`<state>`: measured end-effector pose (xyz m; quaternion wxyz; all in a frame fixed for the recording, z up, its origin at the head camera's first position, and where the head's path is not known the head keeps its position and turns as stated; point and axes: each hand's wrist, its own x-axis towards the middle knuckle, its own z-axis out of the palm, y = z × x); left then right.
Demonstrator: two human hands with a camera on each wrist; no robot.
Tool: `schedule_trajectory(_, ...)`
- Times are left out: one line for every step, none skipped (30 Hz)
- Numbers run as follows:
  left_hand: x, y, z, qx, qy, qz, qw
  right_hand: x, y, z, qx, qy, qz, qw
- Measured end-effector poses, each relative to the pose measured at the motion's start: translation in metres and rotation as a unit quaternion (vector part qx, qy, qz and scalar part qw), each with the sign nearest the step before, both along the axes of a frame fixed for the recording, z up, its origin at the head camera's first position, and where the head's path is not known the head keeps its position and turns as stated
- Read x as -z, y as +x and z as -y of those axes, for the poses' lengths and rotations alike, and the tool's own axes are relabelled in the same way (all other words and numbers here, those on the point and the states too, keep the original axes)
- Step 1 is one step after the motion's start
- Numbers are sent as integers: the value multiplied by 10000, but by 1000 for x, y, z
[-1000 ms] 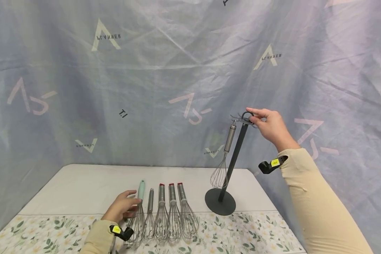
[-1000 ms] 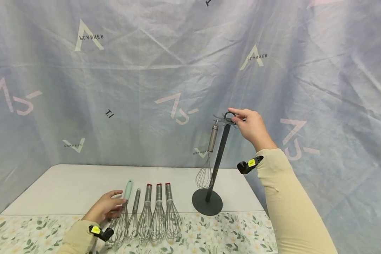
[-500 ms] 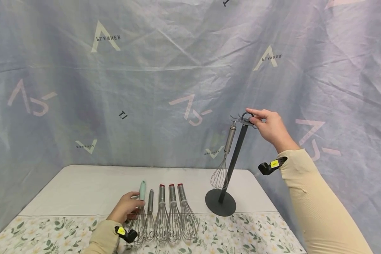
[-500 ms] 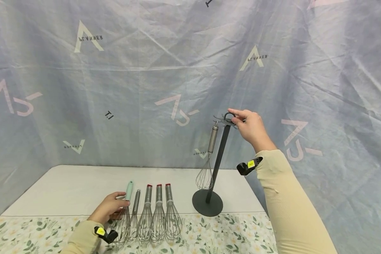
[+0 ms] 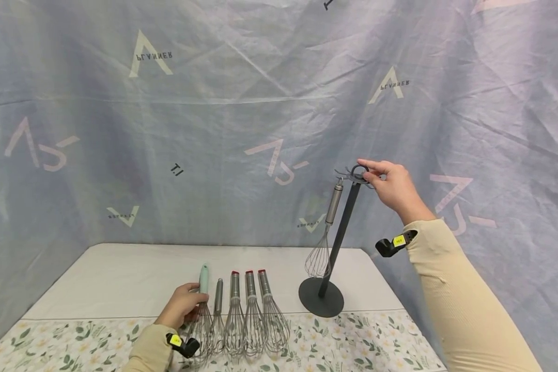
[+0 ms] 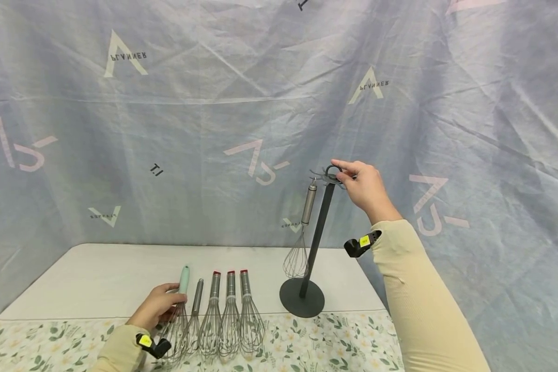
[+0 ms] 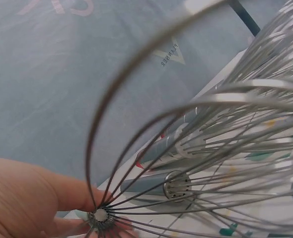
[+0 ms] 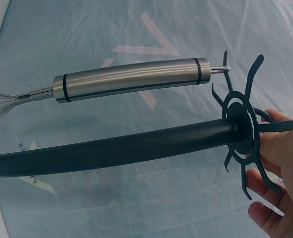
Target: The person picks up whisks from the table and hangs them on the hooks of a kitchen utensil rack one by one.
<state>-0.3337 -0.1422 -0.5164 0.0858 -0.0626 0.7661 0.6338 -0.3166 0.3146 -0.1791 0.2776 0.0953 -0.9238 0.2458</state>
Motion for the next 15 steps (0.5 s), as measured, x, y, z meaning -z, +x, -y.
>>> schedule_trajectory(-1, 1, 0, 3, 1, 16, 10000, 0, 0, 0, 4, -1, -14, 10000)
schedule_trajectory(-1, 1, 0, 17, 9, 32, 10000, 0, 0, 0, 4, -1, -34, 10000)
schedule_trajectory(-1, 1, 0, 35, 10, 33, 10000, 0, 0, 0, 10, 0, -46, 10000)
schedule_trajectory(-2, 1, 0, 54, 18, 37, 10000, 0, 0, 1, 24, 2, -54, 10000)
schedule_trajectory(-3, 2, 1, 57, 42, 49, 10000, -1, 0, 1, 32, -1, -61, 10000)
schedule_trajectory(-3, 2, 1, 55, 63, 55, 10000, -1, 1, 2, 37, -17, -62, 10000)
schedule_trajectory(-4, 2, 2, 48, 71, 54, 9999, -1, 1, 3, 38, -23, -50, 10000)
schedule_trajectory(-4, 2, 3, 47, 79, 47, 9999, -2, 1, 3, 46, -35, -49, 10000)
schedule_trajectory(-4, 3, 4, 33, 72, 27, 10000, -2, 2, 4, 60, -50, -31, 10000)
schedule_trajectory(-4, 3, 5, 20, 67, -1, 10000, -2, 2, 4, 70, -59, -10, 10000)
schedule_trajectory(-4, 3, 6, 13, 63, -33, 10000, -2, 2, 4, 77, -69, -5, 9999)
schedule_trajectory(-4, 4, 6, 7, 54, -66, 10000, -1, 3, 4, 87, -74, 0, 9999)
schedule_trajectory(-4, 3, 7, -7, 60, -82, 9999, -1, 3, 4, 99, -77, 6, 9999)
schedule_trajectory(-5, 3, 8, -6, 70, -96, 9999, -1, 3, 4, 116, -73, -5, 9999)
schedule_trajectory(-5, 3, 9, -8, 77, -108, 9999, 0, 4, 4, 124, -64, -12, 9999)
